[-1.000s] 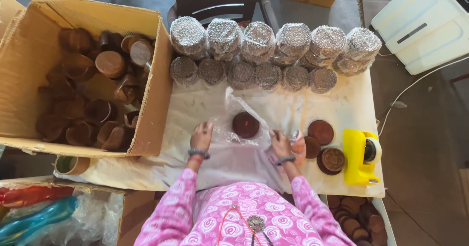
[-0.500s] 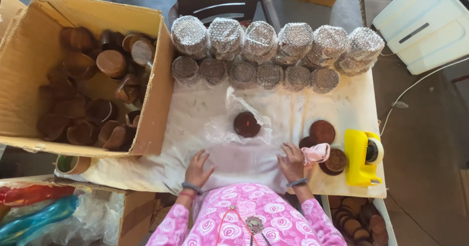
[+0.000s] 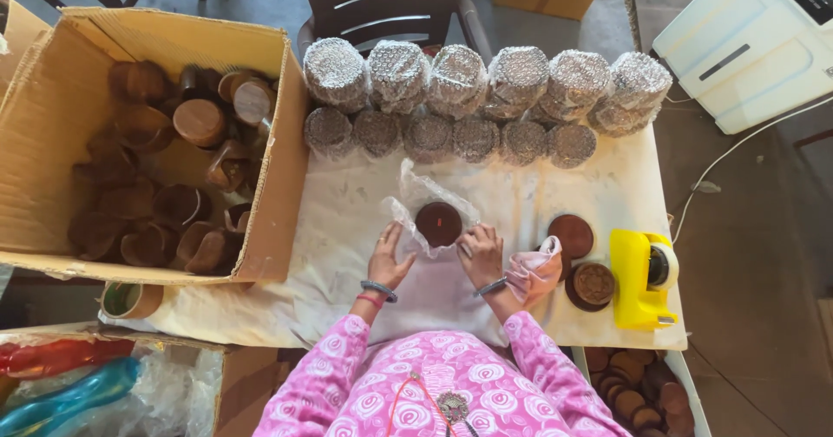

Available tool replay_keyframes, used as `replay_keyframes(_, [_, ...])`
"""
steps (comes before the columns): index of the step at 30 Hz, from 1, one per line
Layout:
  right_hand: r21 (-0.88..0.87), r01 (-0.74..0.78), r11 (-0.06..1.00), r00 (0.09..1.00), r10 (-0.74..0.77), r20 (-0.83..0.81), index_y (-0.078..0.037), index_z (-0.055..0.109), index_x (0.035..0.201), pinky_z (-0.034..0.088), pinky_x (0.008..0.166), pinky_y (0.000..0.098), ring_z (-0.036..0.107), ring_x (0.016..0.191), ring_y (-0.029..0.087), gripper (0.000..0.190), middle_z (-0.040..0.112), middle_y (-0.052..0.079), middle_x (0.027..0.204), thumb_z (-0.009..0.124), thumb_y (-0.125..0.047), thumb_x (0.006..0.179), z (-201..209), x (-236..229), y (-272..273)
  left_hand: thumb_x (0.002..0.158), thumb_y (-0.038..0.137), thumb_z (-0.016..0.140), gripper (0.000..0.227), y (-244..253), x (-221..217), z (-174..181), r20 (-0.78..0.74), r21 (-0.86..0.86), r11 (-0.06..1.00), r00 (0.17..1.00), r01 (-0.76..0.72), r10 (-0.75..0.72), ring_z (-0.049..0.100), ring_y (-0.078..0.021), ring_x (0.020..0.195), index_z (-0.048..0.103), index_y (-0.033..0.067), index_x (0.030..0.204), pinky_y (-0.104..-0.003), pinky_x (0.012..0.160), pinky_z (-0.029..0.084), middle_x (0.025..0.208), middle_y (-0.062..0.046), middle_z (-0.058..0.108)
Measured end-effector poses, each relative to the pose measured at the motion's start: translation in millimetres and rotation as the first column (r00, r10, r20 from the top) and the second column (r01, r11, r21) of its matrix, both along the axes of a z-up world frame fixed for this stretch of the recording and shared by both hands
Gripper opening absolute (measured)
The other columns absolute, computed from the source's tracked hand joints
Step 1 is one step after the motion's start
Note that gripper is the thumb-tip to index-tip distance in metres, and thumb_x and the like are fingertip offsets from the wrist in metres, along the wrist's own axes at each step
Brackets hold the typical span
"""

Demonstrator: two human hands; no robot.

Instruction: Cleaning small circular objects with a cloth and wrapping them in bubble wrap before placing them in a box.

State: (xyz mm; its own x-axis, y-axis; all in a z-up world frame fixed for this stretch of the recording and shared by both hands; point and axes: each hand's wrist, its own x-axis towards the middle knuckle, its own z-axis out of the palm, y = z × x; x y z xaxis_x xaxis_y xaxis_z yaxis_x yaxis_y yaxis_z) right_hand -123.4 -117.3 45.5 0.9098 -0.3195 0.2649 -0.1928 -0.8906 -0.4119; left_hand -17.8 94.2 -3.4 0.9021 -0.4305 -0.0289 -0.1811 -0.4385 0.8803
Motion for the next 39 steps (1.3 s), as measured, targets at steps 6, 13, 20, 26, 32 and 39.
replay_keyframes(6, [0.128, 0.044, 0.991, 0.999, -0.047, 0.021, -0.016, 0.076, 0.087, 0.044, 0.096, 0.0446, 0.057, 0.115, 0.028, 0.009, 0.068, 0.003, 0.102, 0.079, -0.017, 0.078, -10.4, 21.7, -7.2, 0.070, 0.019, 0.084, 0.090, -25.6, 6.0, 37.4, 0.286, 0.233, 0.931, 0.896, 0.280, -0.341, 0.045, -0.0306, 0.142, 0.048, 0.0185, 0.152, -0.040, 0.116, 0.041, 0.158, -0.007, 0.046])
replay_keyframes(13, [0.376, 0.212, 0.902, 0.931, -0.304, 0.204, -0.007, 0.070, 0.116, 0.051, 0.091, 0.0417, 0.060, 0.111, 0.029, 0.037, 0.065, 0.013, 0.118, 0.080, -0.018, 0.083, -9.3, -9.3, -15.2, 0.075, 0.022, 0.082, 0.071, -44.4, 16.0, 10.9, 0.467, 0.388, 0.853, 0.724, 0.349, -0.508, 0.047, -0.0272, 0.141, 0.058, 0.0199, 0.141, -0.044, 0.111, 0.043, 0.148, -0.001, 0.055])
replay_keyframes(20, [0.539, 0.304, 0.785, 0.949, -0.298, -0.102, -0.004, 0.058, 0.132, 0.058, 0.080, 0.0350, 0.067, 0.097, 0.022, 0.071, 0.064, 0.012, 0.118, 0.088, -0.014, 0.069, -65.0, -61.7, -15.9, 0.089, 0.022, 0.070, 0.028, -52.0, 23.6, 7.7, 0.585, 0.313, 0.901, 0.686, 0.300, -0.432, 0.061, -0.0224, 0.126, 0.075, 0.0177, 0.116, -0.040, 0.106, 0.048, 0.129, 0.000, 0.071])
replay_keyframes(26, [0.637, 0.084, 0.766, 0.965, -0.223, 0.140, -0.005, 0.070, 0.122, 0.061, 0.075, 0.0292, 0.074, 0.088, 0.018, 0.041, 0.070, 0.009, 0.109, 0.078, -0.002, 0.081, -56.2, -17.9, -6.4, 0.085, 0.020, 0.072, 0.020, -58.0, 24.3, 16.4, 0.591, 0.311, 0.911, 0.696, 0.269, -0.407, 0.064, -0.0207, 0.119, 0.077, 0.0173, 0.103, -0.039, 0.100, 0.051, 0.121, 0.001, 0.074])
replay_keyframes(32, [0.585, 0.028, 0.811, 0.972, -0.158, 0.172, -0.001, 0.073, 0.105, 0.060, 0.070, 0.0300, 0.074, 0.081, 0.020, 0.021, 0.069, 0.010, 0.099, 0.073, 0.002, 0.085, -34.0, 25.4, 9.9, 0.084, 0.025, 0.075, 0.022, -62.1, 21.4, 20.3, 0.507, 0.315, 0.908, 0.760, 0.275, -0.406, 0.066, -0.0228, 0.115, 0.075, 0.0163, 0.104, -0.039, 0.095, 0.053, 0.118, 0.000, 0.074])
replay_keyframes(39, [0.528, 0.083, 0.845, 0.978, -0.171, 0.120, -0.001, 0.074, 0.101, 0.059, 0.070, 0.0316, 0.074, 0.077, 0.022, 0.019, 0.070, 0.010, 0.096, 0.074, 0.000, 0.082, -49.8, 37.0, 2.9, 0.071, 0.032, 0.083, 0.083, -40.1, 23.3, 53.3, 0.322, 0.280, 0.879, 0.824, 0.387, -0.465, 0.061, -0.0272, 0.117, 0.052, 0.0078, 0.144, -0.040, 0.096, 0.052, 0.124, -0.010, 0.067])
